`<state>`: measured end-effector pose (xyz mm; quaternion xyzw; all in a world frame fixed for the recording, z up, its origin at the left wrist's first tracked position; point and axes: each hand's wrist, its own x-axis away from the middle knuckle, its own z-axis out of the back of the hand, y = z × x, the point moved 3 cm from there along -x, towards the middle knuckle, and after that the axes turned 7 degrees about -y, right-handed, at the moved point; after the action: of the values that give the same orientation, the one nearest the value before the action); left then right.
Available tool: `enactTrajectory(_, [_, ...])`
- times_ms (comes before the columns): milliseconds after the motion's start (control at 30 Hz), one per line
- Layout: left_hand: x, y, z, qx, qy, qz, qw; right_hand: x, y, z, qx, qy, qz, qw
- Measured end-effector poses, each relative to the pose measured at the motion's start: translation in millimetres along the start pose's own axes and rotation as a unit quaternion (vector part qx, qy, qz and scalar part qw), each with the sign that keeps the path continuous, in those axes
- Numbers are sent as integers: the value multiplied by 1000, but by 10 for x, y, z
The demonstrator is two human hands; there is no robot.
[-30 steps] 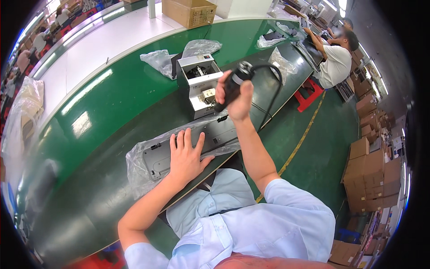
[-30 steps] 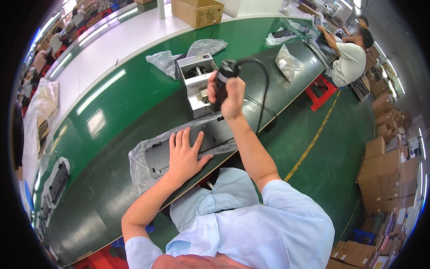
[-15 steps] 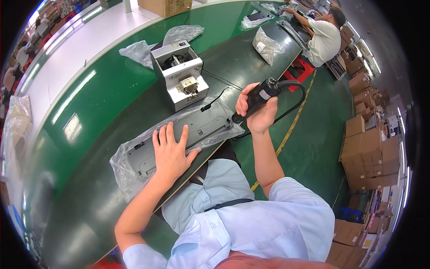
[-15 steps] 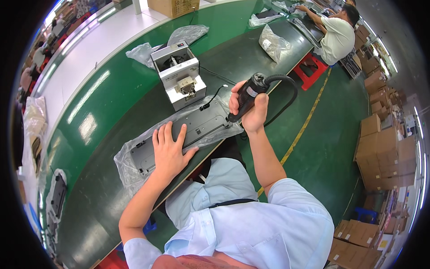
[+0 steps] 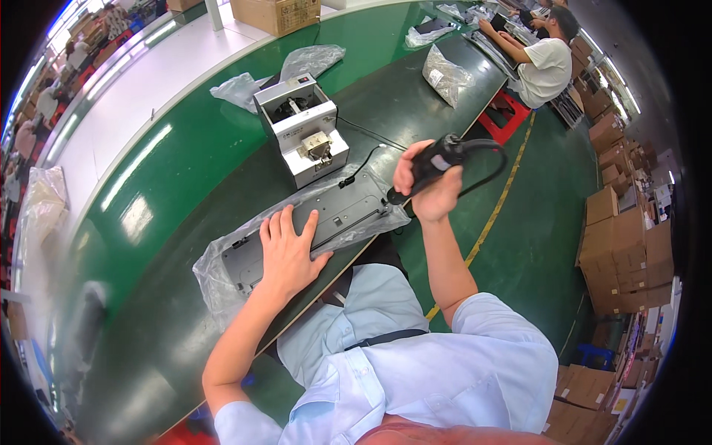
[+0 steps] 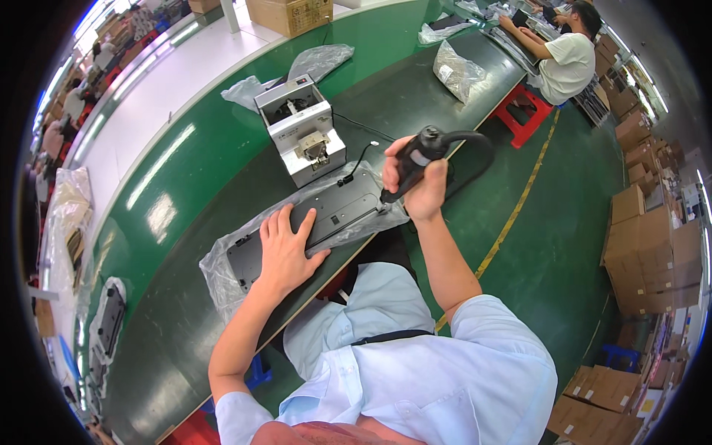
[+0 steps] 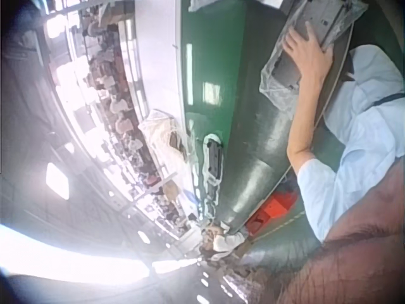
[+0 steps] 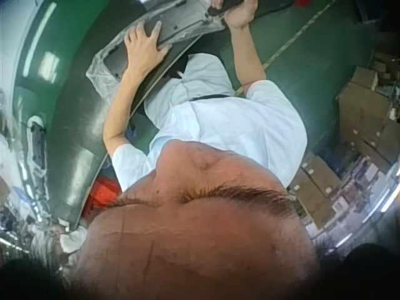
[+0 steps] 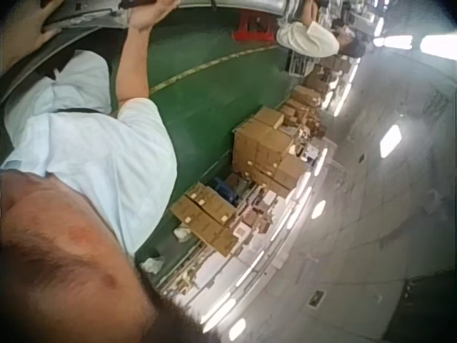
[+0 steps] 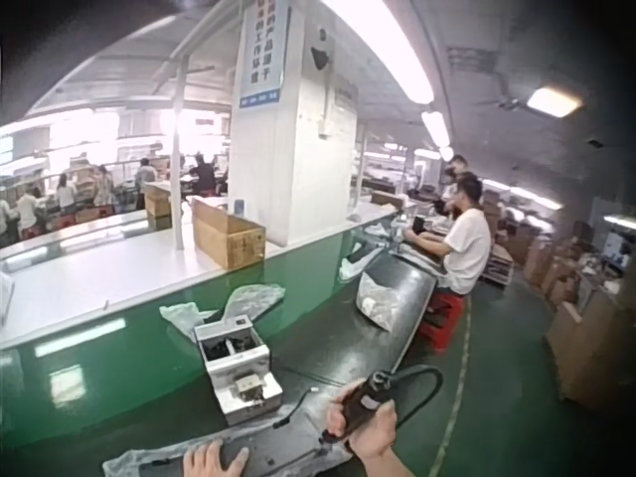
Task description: The person uses an electric screwdriver to drive screws into black plastic electronic housings on an assembly line conveyor, then moves the assembled pieces along the line.
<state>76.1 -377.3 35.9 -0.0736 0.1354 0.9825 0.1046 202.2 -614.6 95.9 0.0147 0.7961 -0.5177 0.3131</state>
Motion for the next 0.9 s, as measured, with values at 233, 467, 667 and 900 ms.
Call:
enactTrajectory(233, [-439, 393, -157, 41, -29, 5, 999, -482, 4, -583, -22, -75, 39, 996])
enactTrajectory(467, [-230, 394, -128, 27, 48, -54, 997, -930, 447, -865, -61, -70, 145, 985])
enactTrajectory(667, [330, -99, 106, 1, 48, 72, 996, -911, 552, -843, -47, -55, 68, 995])
enactTrajectory(900, [396, -236, 6, 30, 53, 26, 998, -551, 746, -974, -44, -58, -1, 997])
